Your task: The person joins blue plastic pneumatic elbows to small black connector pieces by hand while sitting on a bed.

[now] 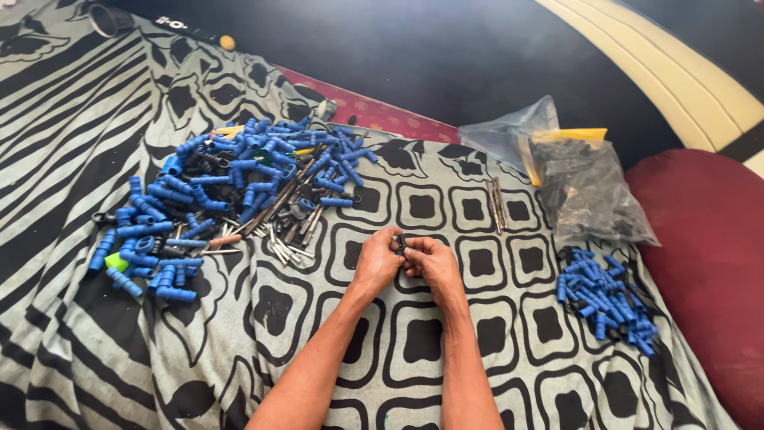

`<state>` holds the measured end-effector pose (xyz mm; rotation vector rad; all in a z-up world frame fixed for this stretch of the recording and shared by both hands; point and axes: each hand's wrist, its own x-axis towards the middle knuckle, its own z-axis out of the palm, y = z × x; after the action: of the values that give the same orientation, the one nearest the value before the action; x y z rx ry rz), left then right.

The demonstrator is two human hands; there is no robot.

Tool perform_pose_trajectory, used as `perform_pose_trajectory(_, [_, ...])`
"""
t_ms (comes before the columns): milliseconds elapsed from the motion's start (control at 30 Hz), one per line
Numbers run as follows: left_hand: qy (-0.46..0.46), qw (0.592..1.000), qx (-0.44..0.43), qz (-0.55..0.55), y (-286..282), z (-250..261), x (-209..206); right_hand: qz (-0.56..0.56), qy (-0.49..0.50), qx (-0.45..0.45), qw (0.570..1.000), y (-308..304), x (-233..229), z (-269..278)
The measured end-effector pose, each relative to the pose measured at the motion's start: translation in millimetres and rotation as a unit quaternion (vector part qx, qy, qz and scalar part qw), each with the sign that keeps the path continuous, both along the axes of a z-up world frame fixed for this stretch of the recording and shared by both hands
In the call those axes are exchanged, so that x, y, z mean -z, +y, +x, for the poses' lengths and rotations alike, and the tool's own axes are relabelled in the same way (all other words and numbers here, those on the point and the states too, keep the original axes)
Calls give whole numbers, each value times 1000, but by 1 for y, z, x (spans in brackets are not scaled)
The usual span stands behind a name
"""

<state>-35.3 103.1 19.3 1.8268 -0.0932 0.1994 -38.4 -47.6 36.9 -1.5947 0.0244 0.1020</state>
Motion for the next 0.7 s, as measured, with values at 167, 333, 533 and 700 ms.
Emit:
perform_pose_trajectory(167, [3,997,74,8,-17,-11,-1,7,51,-35,998,-40,-4,-7])
perform_pose_trajectory(333, [-47,986,116,114,-39,-14,-4,-42,98,-50,993,-65,-24,-13])
perform_pose_trajectory(533, [-77,984,133,96,-60,-8,0,-84,111,-51,989,-91,-26,-10])
perform_pose_trajectory(700, [-66,984,147,71,-97,-10,3,-50,95,-17,994,-123,-15,-12])
